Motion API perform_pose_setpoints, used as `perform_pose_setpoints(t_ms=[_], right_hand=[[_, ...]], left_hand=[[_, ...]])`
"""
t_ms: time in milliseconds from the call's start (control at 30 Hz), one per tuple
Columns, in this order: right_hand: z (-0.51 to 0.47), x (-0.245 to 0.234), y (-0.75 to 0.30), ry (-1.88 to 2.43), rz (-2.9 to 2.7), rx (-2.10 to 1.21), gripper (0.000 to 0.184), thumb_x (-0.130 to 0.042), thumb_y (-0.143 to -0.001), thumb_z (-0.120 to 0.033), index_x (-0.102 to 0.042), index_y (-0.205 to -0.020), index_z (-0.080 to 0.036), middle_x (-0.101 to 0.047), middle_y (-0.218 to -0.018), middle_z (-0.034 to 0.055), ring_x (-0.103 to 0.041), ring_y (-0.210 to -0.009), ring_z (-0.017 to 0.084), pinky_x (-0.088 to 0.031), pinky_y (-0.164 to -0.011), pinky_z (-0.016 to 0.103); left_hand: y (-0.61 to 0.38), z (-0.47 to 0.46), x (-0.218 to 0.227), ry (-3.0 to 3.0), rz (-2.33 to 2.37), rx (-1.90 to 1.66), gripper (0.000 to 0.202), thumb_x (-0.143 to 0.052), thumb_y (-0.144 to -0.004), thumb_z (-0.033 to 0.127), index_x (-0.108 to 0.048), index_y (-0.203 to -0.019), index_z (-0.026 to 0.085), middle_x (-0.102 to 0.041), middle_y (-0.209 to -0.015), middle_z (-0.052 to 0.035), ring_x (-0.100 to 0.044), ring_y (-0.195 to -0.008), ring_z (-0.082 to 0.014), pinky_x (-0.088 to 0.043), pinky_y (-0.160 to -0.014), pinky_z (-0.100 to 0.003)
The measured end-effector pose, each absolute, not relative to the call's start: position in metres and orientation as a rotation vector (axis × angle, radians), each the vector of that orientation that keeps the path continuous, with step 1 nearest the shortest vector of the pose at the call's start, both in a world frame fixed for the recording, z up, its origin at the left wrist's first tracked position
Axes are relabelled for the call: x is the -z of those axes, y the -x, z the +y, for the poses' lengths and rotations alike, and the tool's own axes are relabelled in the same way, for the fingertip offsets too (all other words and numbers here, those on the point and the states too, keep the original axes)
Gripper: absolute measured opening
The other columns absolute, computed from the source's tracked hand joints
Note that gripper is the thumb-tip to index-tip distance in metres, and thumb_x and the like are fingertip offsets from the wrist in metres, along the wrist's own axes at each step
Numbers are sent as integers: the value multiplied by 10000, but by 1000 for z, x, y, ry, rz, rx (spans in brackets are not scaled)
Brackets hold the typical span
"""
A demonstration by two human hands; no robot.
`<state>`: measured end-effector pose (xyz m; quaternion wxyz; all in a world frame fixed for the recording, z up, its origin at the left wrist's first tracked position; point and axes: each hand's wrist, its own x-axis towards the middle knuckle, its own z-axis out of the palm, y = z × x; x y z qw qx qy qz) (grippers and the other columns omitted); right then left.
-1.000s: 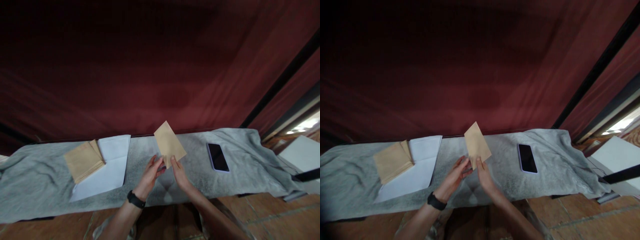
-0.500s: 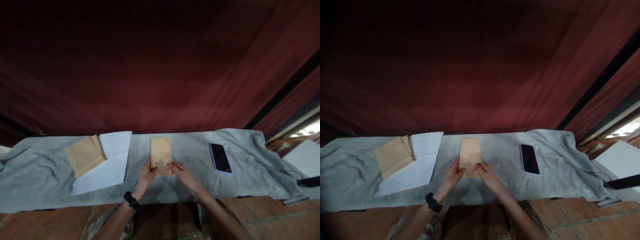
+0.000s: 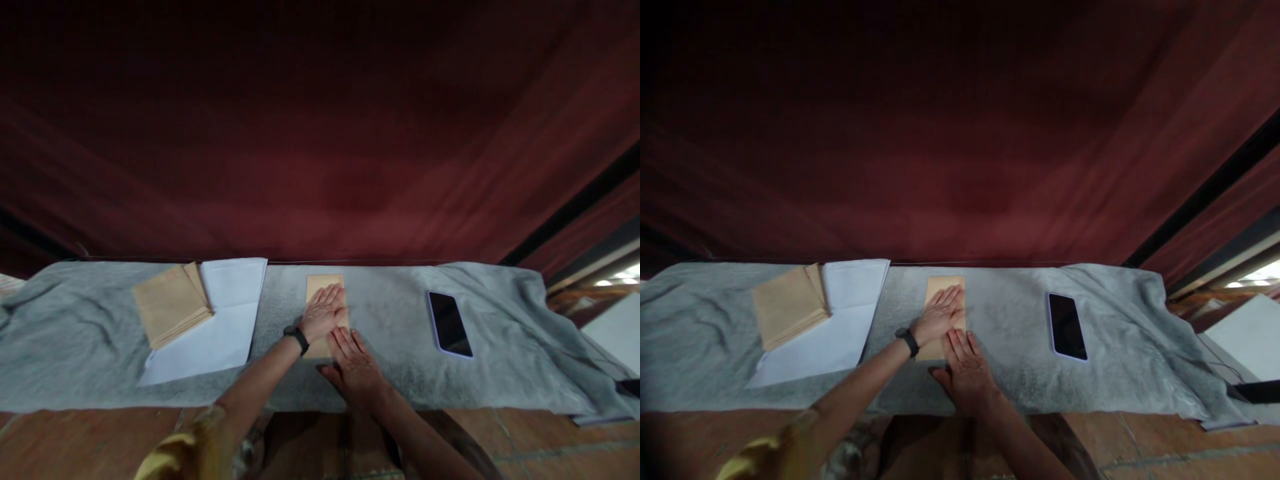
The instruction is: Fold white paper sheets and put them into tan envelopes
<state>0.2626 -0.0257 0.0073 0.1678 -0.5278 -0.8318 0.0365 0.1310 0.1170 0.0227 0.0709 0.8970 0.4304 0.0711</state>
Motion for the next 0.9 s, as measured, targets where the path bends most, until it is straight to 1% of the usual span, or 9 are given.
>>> perform_pose_setpoints(t_ms=[133, 233, 300, 400, 500, 600, 700, 800, 900], right_hand=[[-27, -14, -264, 1482, -2389, -136, 704, -476, -1034, -547, -380, -1584, -119, -386, -1635, 161, -377, -1516, 294, -321, -1243, 495], [-24, -15, -270, 1455, -2405, -204, 622, -462, -1054, -471, -406, -1573, -133, -386, -1636, 154, -383, -1514, 287, -332, -1241, 492], [-17, -16, -277, 1422, -2395, -305, 525, -448, -1065, -391, -465, -1542, -172, -430, -1618, 127, -411, -1500, 258, -362, -1229, 480], [-3, -18, -290, 1296, -2265, -569, 395, -460, -1046, -302, -639, -1390, -227, -608, -1483, 90, -539, -1401, 220, -430, -1186, 452], [10, -25, -300, 1174, -2025, -893, 320, -499, -998, -281, -766, -1167, -233, -746, -1272, 72, -680, -1203, 220, -538, -1069, 412], [16, -33, -306, 1165, -1840, -1132, 291, -513, -940, -273, -789, -1027, -244, -789, -1128, 41, -730, -1040, 226, -592, -953, 393], [20, -40, -312, 1235, -1741, -1225, 278, -506, -895, -276, -782, -892, -241, -800, -955, 33, -736, -915, 238, -591, -913, 396], [26, -42, -319, 1285, -1714, -1243, 274, -503, -893, -323, -753, -819, -237, -793, -916, 49, -733, -926, 252, -571, -949, 412], [31, -43, -323, 1349, -1689, -1155, 302, -478, -919, -387, -736, -844, -249, -791, -929, 45, -732, -947, 245, -570, -961, 413]], left_hand=[[-143, 152, -22, -2707, 1263, -182, 640, -299, -1062, 484, -337, -1598, 135, -310, -1683, -104, -246, -1571, -218, -175, -1283, -433], [-143, 158, -21, -2708, 1289, -205, 617, -294, -1066, 467, -350, -1595, 154, -319, -1680, -94, -246, -1571, -216, -157, -1285, -432], [-139, 152, -20, -2736, 1237, -196, 597, -285, -1072, 450, -350, -1596, 170, -326, -1678, -86, -238, -1574, -209, -143, -1288, -428], [-128, 135, -17, -2810, 1097, -171, 593, -253, -1085, 448, -326, -1606, 176, -314, -1684, -77, -212, -1580, -189, -124, -1292, -411], [-117, 115, -16, -2873, 1029, -160, 607, -231, -1091, 482, -292, -1619, 189, -302, -1690, -68, -193, -1585, -179, -119, -1295, -403], [-110, 96, -16, -2880, 1013, -149, 624, -217, -1093, 499, -289, -1617, 169, -294, -1692, -80, -188, -1587, -193, -128, -1294, -405], [-107, 75, -17, -2849, 993, -157, 602, -227, -1095, 488, -305, -1611, 188, -291, -1695, -68, -196, -1586, -204, -132, -1293, -418], [-105, 55, -18, -2820, 980, -164, 545, -240, -1100, 455, -303, -1612, 280, -313, -1690, -11, -194, -1587, -210, -121, -1291, -477], [-101, 36, -20, -2809, 944, -180, 533, -280, -1097, 448, -289, -1613, 318, -323, -1684, 17, -182, -1589, -219, -101, -1289, -519]])
